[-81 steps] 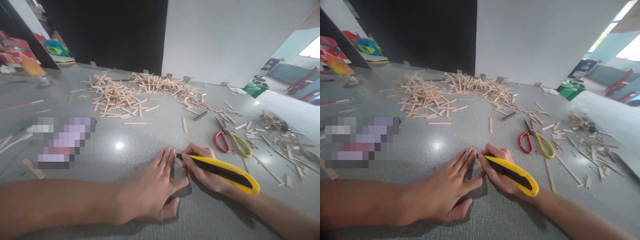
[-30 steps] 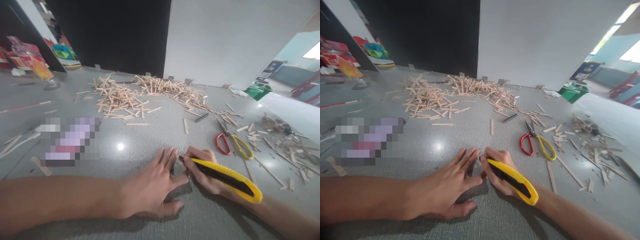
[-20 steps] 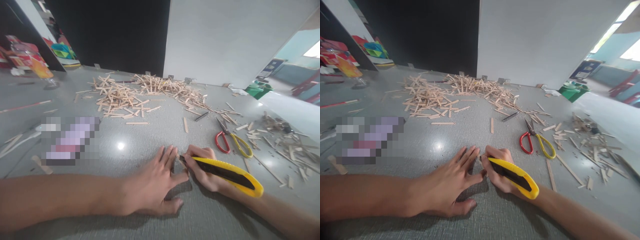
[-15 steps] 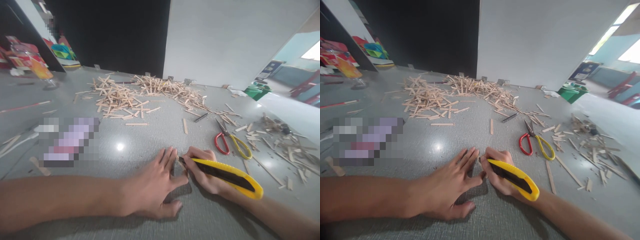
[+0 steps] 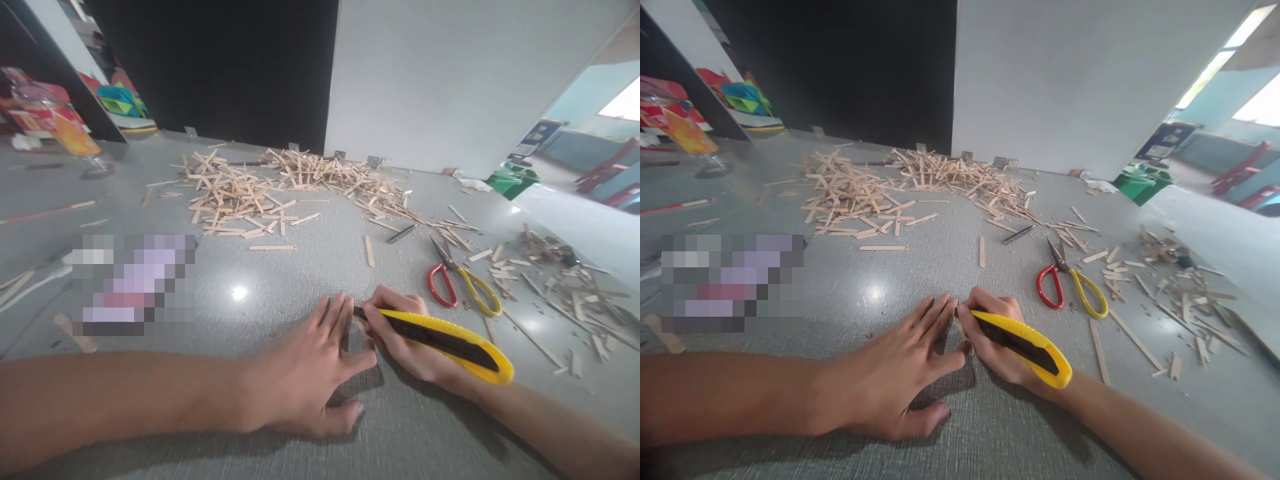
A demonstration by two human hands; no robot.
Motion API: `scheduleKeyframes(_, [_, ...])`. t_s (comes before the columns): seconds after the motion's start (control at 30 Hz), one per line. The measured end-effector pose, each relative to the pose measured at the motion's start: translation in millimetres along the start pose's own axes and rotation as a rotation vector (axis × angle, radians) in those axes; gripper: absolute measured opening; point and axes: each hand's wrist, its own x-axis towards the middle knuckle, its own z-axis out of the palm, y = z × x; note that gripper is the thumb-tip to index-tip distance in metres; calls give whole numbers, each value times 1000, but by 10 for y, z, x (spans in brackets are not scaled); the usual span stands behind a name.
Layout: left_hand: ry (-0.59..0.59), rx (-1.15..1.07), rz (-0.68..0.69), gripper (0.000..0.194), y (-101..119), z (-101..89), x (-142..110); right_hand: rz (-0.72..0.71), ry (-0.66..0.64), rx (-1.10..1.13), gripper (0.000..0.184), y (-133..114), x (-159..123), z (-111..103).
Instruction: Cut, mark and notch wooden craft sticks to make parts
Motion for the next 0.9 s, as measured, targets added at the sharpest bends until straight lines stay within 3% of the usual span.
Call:
scheduleKeyframes(0.5, [-3, -1, -22, 58, 12, -21, -16, -52, -41, 3, 35, -4, 18, -3])
scheduleKeyframes(0.9, [-20, 48, -35, 68, 31, 0, 14, -53, -25, -18, 37, 30, 3, 18])
